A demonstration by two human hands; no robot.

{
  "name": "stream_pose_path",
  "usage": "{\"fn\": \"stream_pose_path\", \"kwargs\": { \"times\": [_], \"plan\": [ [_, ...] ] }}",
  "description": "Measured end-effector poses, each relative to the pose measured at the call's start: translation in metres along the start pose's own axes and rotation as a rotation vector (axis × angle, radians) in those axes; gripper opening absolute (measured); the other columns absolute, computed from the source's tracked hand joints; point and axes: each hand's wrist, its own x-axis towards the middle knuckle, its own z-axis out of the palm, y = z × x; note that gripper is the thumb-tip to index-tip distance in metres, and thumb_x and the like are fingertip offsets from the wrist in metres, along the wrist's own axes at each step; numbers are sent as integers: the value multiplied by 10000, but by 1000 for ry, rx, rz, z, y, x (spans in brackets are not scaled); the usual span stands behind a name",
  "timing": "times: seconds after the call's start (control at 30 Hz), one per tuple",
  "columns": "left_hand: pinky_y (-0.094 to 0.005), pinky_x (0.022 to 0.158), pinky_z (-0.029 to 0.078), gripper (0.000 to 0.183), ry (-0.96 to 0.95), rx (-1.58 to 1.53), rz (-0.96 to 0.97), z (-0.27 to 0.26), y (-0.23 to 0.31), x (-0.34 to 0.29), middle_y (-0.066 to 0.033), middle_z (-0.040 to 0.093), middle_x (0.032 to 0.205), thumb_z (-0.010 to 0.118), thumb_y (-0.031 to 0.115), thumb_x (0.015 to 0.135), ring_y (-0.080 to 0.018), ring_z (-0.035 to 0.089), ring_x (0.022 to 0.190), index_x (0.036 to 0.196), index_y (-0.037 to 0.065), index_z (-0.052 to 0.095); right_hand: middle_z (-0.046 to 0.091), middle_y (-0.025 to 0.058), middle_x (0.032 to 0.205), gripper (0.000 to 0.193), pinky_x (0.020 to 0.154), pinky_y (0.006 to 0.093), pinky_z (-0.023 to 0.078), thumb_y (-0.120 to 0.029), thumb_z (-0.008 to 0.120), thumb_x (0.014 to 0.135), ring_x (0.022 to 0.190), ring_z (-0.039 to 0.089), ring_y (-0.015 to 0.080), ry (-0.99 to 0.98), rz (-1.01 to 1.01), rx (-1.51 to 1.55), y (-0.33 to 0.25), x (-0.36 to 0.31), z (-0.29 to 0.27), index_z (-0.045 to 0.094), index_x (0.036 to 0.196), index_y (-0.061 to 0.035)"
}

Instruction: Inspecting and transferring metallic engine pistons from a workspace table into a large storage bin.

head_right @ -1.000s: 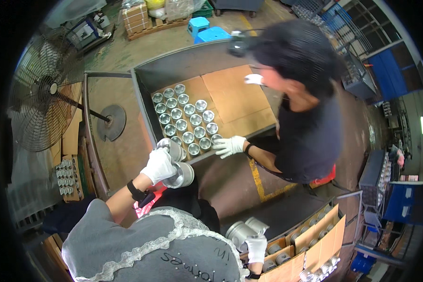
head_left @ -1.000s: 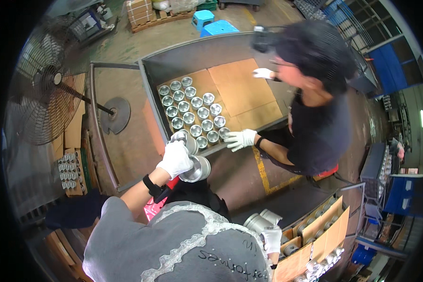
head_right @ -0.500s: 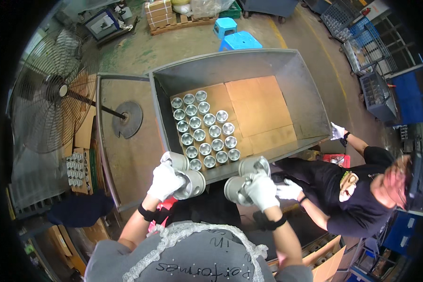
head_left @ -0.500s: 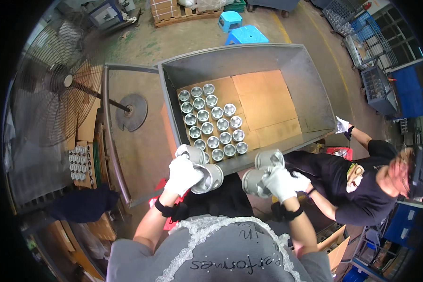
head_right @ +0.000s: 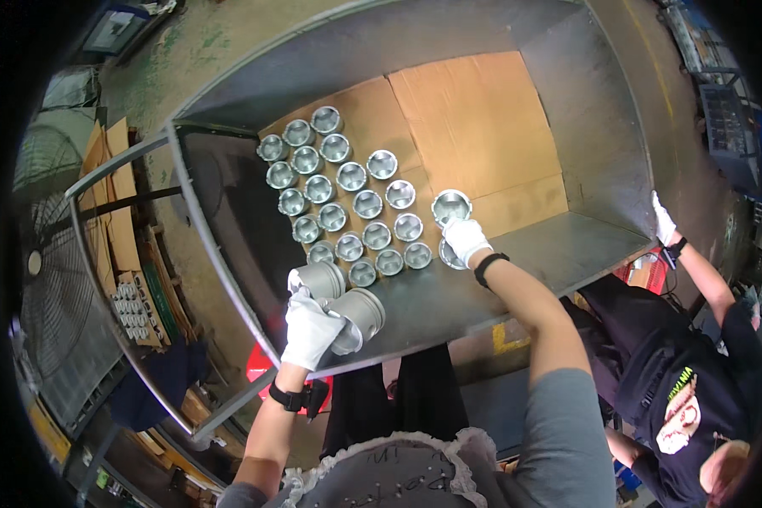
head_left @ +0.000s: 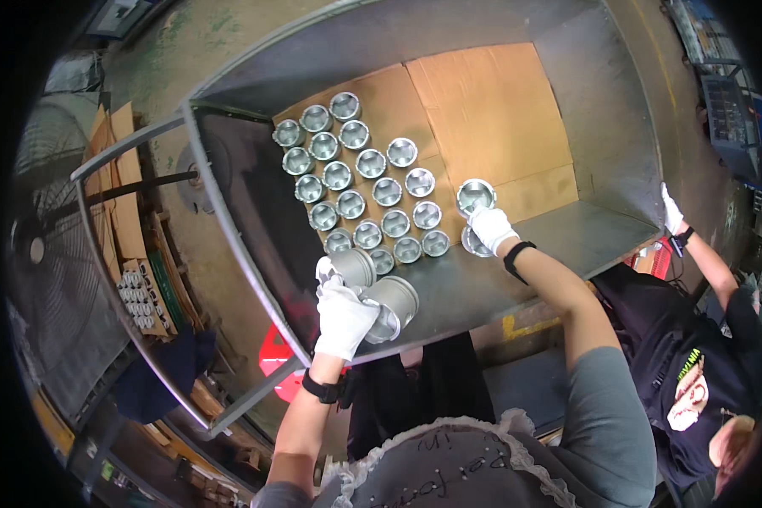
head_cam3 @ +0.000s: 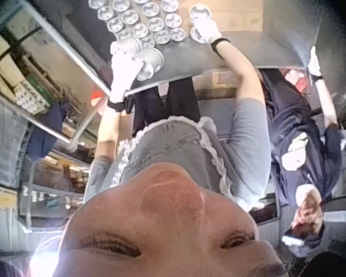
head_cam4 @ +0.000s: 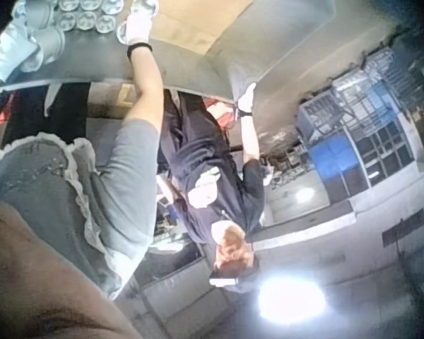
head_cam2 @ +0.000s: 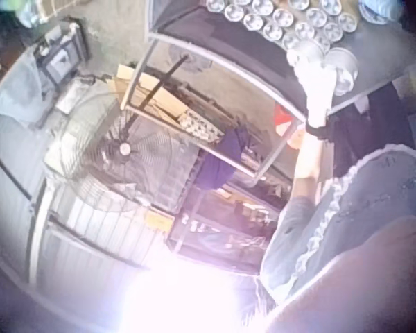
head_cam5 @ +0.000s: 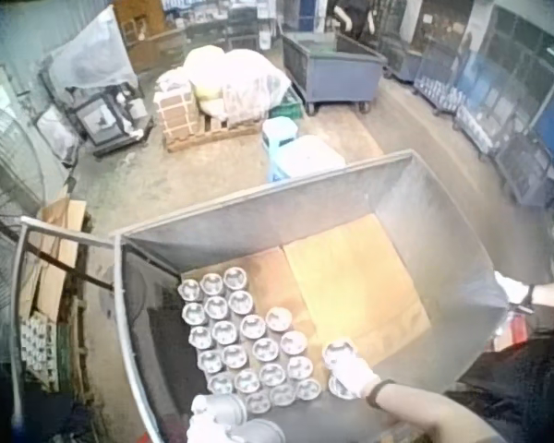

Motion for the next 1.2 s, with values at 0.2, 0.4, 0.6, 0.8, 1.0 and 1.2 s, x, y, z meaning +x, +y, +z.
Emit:
{"fn": "stream_pose_path", "kwargs": {
  "times": [0.2,0.4,0.6,0.8,1.0,1.2],
  "plan": [
    [-390,878,501,328,-118,50,-82,62,15,33,-224,634,982,722,207,621,-355,611,937,911,54,749,684,229,931,375,806,447,535,-313,453,892,903,670,382,-148,167,169,62,84,112,701,935,-35],
    [-381,899,497,348,-248,-25,-161,112,13,69,-248,615,1078,735,182,616,-362,607,979,942,58,751,666,241,1015,420,881,462,500,-345,430,891,1011,629,407,-204,254,218,88,116,175,702,952,-30],
    [-394,808,520,225,-104,202,71,110,40,133,-223,655,945,712,137,635,-346,633,837,852,102,758,645,229,1096,379,854,483,504,-332,461,896,986,632,415,-260,228,306,81,108,164,647,1128,-97],
    [-455,728,486,171,-8,417,372,105,28,274,-287,621,847,622,123,710,-408,603,807,750,-26,695,652,128,1125,336,890,422,494,-334,527,875,1044,616,308,-366,-245,186,48,54,18,666,1122,-153],
    [-420,733,518,224,230,628,419,140,28,438,-223,626,906,590,126,784,-360,627,812,893,-53,670,655,94,1012,190,720,399,529,-105,632,831,842,648,318,411,-40,228,44,-76,-85,656,1019,-92],
    [-384,650,523,220,148,690,419,238,40,527,-171,627,864,552,82,808,-284,640,776,975,-44,622,548,122,743,159,603,408,430,-58,636,809,656,537,305,522,-1,77,64,-115,-53,607,964,-47]
  ]
}}
